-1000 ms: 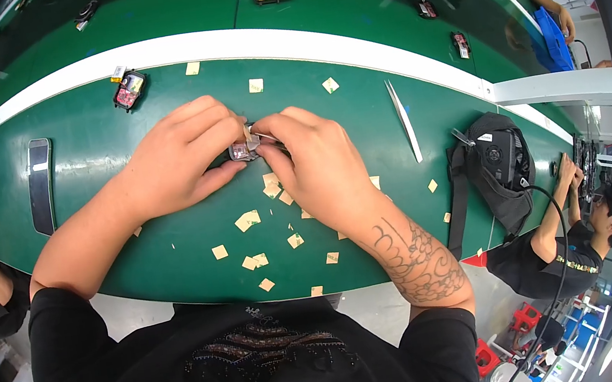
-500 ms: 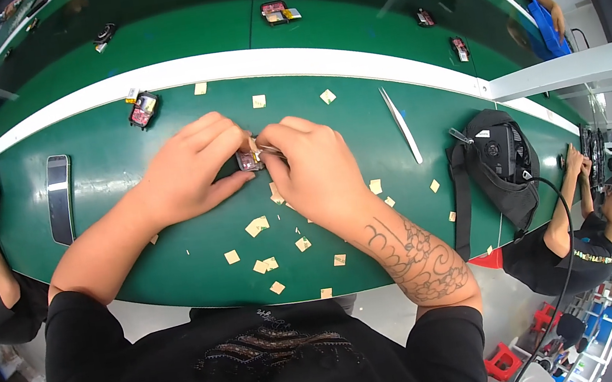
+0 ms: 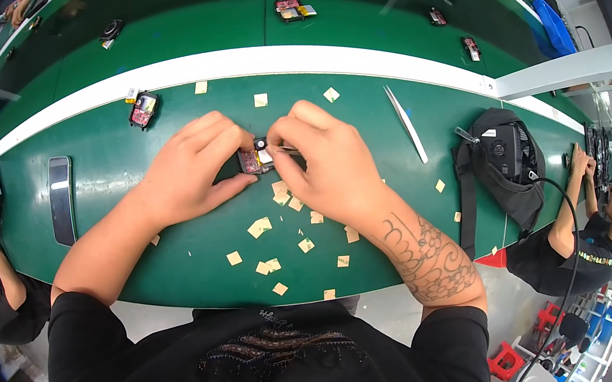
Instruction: Assembling small electronic components at a factory workbench using hands and a small tool.
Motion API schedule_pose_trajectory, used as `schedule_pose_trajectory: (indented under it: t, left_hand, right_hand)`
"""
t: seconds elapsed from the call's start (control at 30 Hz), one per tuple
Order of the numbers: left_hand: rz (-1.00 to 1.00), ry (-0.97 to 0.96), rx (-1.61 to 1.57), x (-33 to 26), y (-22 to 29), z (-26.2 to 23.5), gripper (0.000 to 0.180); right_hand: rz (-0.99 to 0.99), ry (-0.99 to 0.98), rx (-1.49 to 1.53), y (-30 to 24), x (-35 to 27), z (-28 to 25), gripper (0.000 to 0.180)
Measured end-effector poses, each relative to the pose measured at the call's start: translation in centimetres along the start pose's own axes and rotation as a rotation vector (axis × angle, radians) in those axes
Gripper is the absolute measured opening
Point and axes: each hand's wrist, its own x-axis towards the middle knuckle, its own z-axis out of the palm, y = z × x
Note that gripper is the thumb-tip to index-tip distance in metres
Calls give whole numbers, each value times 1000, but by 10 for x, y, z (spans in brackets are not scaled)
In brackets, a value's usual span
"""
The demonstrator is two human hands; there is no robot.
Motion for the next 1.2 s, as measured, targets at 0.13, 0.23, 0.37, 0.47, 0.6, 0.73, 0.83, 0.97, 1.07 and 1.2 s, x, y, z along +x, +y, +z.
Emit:
schedule_pose_trajectory:
  t: [0.13,0.23,0.37,0.47,0.6,0.73,0.83,0.97,1.07,1.2]
  left_hand:
    - [3,-3,3,0,0,0,40]
    - [-3,-15,-6,-1,0,2,40]
    - [-2,-8,-11,1,-1,2,40]
    - [-30,-33,-26,-3,2,-3,38]
    - [33,-32,10,3,2,5,32]
    - [59,-52,93,1,6,0,30]
    - [53,-61,59,2,7,-3,31]
    - [-82,-51,-133,10,4,1,28]
    - [-234,-113,-215,20,11,-3,25]
    - [-331,-162,-256,24,11,-5,32]
  right_hand:
    - [-63,-116,-152,-1,-3,-13,11]
    - [-111,-212,-324,-9,-7,-17,16]
    - [-114,-266,-461,-18,-12,-14,27]
    - [-131,-286,-459,-18,-11,-12,31]
    - [-149,-199,-341,-1,-10,-17,27]
    - [-127,-93,-232,8,-5,-25,17]
    - [-159,-14,-210,15,-1,-24,15]
    - [-204,63,-140,22,-2,-27,12]
    - [-148,11,-130,21,-3,-27,8]
    - [-180,52,-136,26,-3,-27,12]
